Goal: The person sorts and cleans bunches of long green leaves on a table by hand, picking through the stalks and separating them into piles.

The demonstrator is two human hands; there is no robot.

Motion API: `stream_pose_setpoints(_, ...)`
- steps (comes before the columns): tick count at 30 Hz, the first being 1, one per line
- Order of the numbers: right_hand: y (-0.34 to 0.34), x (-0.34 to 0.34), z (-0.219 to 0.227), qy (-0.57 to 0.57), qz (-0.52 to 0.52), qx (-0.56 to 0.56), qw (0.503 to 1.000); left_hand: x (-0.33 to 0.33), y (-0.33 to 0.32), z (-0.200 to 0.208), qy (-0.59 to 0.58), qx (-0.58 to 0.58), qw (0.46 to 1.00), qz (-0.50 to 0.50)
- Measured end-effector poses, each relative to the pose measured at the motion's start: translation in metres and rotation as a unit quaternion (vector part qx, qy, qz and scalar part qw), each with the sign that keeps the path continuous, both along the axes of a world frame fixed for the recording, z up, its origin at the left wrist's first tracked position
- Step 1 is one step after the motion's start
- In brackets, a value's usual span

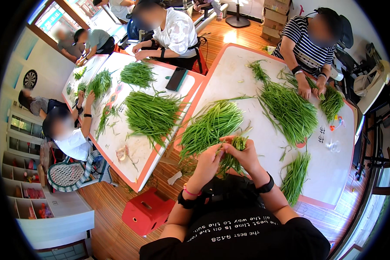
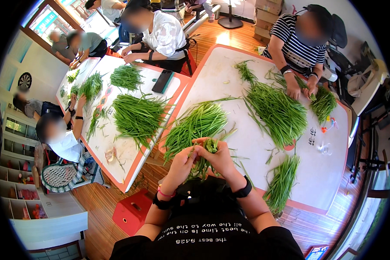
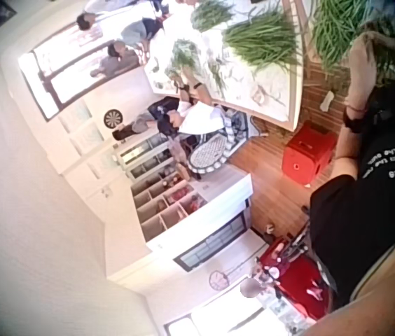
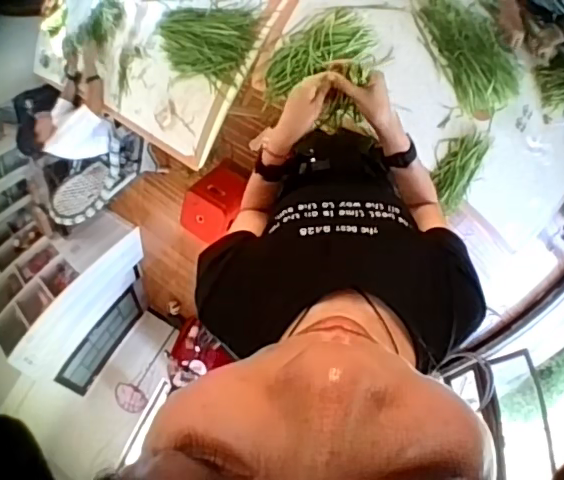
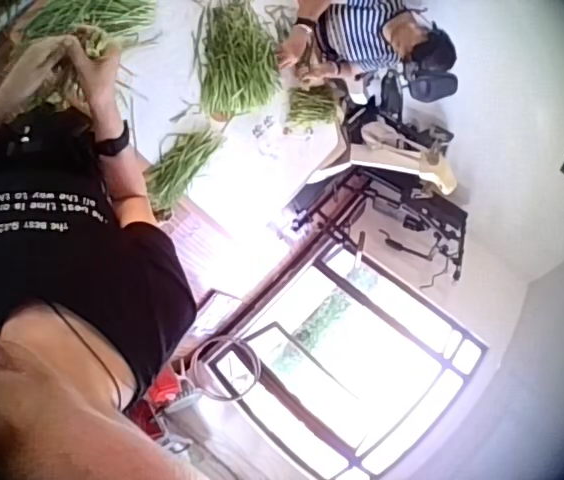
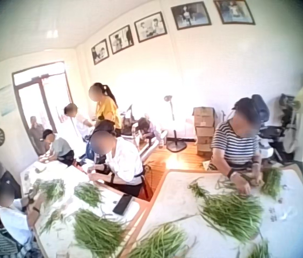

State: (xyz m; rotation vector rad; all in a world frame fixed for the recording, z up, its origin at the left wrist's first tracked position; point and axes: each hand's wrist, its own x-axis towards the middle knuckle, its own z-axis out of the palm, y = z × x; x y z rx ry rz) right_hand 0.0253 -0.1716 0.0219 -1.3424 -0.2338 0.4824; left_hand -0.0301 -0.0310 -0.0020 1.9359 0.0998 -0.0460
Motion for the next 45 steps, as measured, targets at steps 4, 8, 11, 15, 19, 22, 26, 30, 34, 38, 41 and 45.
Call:
stream_pose_setpoints(4,-0.001,0.000,-0.009,-0.014,-0.032,-0.012,0.999,-0.001,-0.005,0.011,-0.062,0.035,0.997,-0.011)
stream_pose_setpoints(8,-0.001,0.005,-0.021,-0.037,-0.114,0.046,0.992,0.002,-0.003,0.006,-0.130,0.035,0.991,0.026)
stream_pose_setpoints(11,-0.007,0.005,-0.010,0.000,-0.071,0.032,0.997,0.006,-0.001,0.007,-0.133,0.073,0.985,0.082)
stream_pose_setpoints(15,0.001,-0.006,-0.003,-0.089,0.007,-0.027,0.996,0.005,-0.006,0.014,-0.059,0.068,0.993,0.074)
stream_pose_setpoints(19,0.004,-0.007,-0.009,-0.104,0.001,-0.047,0.993,0.003,-0.006,0.006,-0.105,0.067,0.991,0.040)
stream_pose_setpoints(22,0.004,-0.007,-0.009,-0.046,-0.019,-0.001,0.999,0.003,-0.001,0.013,-0.098,0.057,0.994,-0.003)
stream_pose_setpoints(26,-0.001,-0.001,-0.009,-0.030,-0.056,-0.015,0.998,0.000,0.007,0.014,-0.027,-0.032,0.997,-0.058)
stream_pose_setpoints(30,-0.004,0.002,-0.012,-0.026,-0.070,-0.031,0.997,0.001,0.006,0.020,-0.046,-0.072,0.996,-0.023)
stream_pose_setpoints(34,0.002,0.001,-0.016,-0.105,-0.052,0.007,0.993,0.004,0.003,0.014,-0.125,0.062,0.990,-0.014)
stream_pose_setpoints(38,0.005,-0.012,-0.021,-0.051,-0.006,0.026,0.998,0.005,-0.007,0.020,-0.103,-0.091,0.988,-0.070)
stream_pose_setpoints(41,0.005,-0.015,-0.016,-0.081,-0.012,0.027,0.996,0.005,-0.008,0.014,-0.093,-0.180,0.975,-0.095)
stream_pose_setpoints(45,0.004,-0.019,-0.019,-0.086,-0.007,0.030,0.996,0.002,-0.011,0.011,-0.093,-0.186,0.973,-0.098)
